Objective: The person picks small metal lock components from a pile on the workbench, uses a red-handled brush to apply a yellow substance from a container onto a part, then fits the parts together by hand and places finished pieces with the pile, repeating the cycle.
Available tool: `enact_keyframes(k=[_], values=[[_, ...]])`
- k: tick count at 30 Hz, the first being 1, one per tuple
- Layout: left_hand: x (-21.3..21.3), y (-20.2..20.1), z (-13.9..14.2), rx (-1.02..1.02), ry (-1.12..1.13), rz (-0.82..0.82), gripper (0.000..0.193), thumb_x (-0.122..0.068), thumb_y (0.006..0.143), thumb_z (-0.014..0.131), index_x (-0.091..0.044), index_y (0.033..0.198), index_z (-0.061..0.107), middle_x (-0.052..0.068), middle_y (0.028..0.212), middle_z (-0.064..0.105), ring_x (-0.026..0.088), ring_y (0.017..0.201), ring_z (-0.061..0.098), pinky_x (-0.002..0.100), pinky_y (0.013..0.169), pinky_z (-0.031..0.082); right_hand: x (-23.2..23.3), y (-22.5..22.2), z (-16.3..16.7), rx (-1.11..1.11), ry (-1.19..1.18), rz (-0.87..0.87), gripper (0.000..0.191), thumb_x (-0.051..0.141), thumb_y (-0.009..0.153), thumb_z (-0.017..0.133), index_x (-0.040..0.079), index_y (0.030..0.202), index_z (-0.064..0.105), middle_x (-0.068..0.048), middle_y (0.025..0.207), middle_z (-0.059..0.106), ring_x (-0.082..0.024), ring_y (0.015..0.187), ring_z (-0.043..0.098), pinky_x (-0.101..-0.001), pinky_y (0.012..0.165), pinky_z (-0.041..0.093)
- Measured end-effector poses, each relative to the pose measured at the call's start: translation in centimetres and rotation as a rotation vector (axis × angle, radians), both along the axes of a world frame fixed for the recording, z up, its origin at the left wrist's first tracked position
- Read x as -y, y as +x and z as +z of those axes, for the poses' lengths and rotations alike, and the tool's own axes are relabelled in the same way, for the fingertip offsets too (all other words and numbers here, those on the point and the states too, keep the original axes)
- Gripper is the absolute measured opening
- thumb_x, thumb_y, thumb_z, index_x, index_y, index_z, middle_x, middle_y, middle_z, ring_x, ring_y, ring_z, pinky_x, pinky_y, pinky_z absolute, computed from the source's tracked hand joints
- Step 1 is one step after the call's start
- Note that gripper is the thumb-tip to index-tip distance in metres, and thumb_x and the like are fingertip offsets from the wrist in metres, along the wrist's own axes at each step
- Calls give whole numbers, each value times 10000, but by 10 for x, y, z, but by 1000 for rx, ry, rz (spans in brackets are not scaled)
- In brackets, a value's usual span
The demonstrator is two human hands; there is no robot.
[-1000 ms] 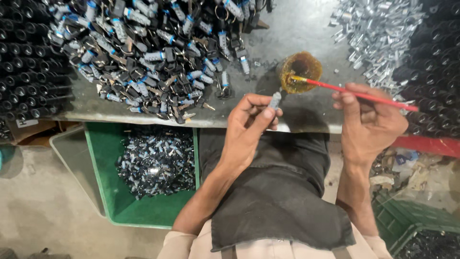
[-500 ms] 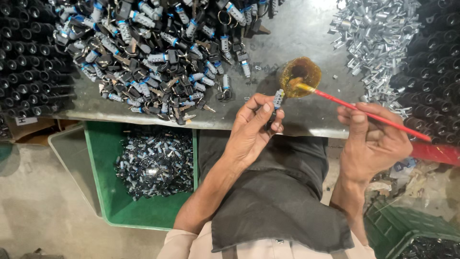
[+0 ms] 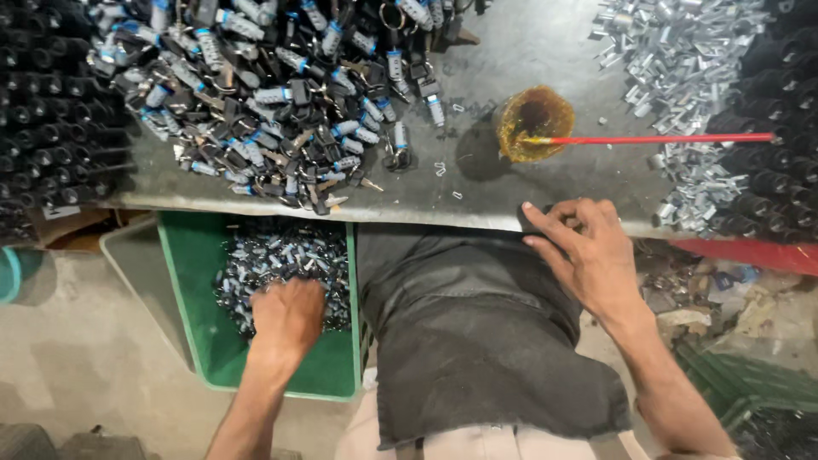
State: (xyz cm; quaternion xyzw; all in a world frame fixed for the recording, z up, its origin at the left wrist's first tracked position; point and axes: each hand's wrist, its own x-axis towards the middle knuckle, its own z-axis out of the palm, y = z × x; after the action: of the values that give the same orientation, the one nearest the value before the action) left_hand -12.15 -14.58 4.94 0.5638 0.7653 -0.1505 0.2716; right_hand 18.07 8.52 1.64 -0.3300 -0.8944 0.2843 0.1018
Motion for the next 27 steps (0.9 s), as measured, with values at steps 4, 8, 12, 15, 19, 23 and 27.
enact_keyframes(k=[4,8,12,15,19,23,27], values=[[-61,16,7,141,550,-21,218,-133,898,675,-144,1114,701,73,1039,625,298,1010,608,466,845,486,-1,4,-15,3,44,-10,350,155,826,842,224,1163,775,-28,967,628,-237,881,567,-376,734,498],[-172,23,-15,32,728,-100,451,-26,811,642,-83,1258,649,142,1175,604,339,1056,594,446,823,499,2,12,-11,-73,17,-40,214,148,825,837,187,1023,765,-25,915,607,-243,877,573,-394,762,493],[-210,9,-19,8,812,-150,217,-105,890,657,-112,1106,634,120,1191,610,336,1128,586,411,828,519,15,21,-3,-189,-34,-161,118,106,883,788,84,943,689,-53,898,605,-245,859,597,-389,761,491],[-182,4,-2,447,984,-39,189,-170,1001,559,-95,1166,613,67,1199,618,259,1092,584,383,959,510,25,19,-2,-251,-174,-287,80,41,955,694,31,929,619,-73,909,588,-222,845,588,-353,756,482],[-126,53,2,1342,787,553,303,-278,1138,383,-36,1161,564,39,1145,614,129,964,635,294,918,518,30,-2,-4,-342,-434,-343,77,20,962,660,4,988,589,-73,967,580,-150,822,581,-277,727,492],[-100,110,-27,1697,575,930,392,-287,1216,413,39,1200,632,18,961,523,84,853,521,291,856,493,34,-28,-4,-475,-537,-339,108,-22,954,704,5,1029,632,-51,1021,596,-101,880,579,-240,782,497],[-89,122,-41,1993,416,1286,358,-252,1049,473,-32,1305,593,-11,928,533,67,887,545,291,928,525,36,-39,-3,-617,-616,-267,155,-76,940,721,6,1052,650,-56,1094,586,-98,944,604,-234,826,510]])
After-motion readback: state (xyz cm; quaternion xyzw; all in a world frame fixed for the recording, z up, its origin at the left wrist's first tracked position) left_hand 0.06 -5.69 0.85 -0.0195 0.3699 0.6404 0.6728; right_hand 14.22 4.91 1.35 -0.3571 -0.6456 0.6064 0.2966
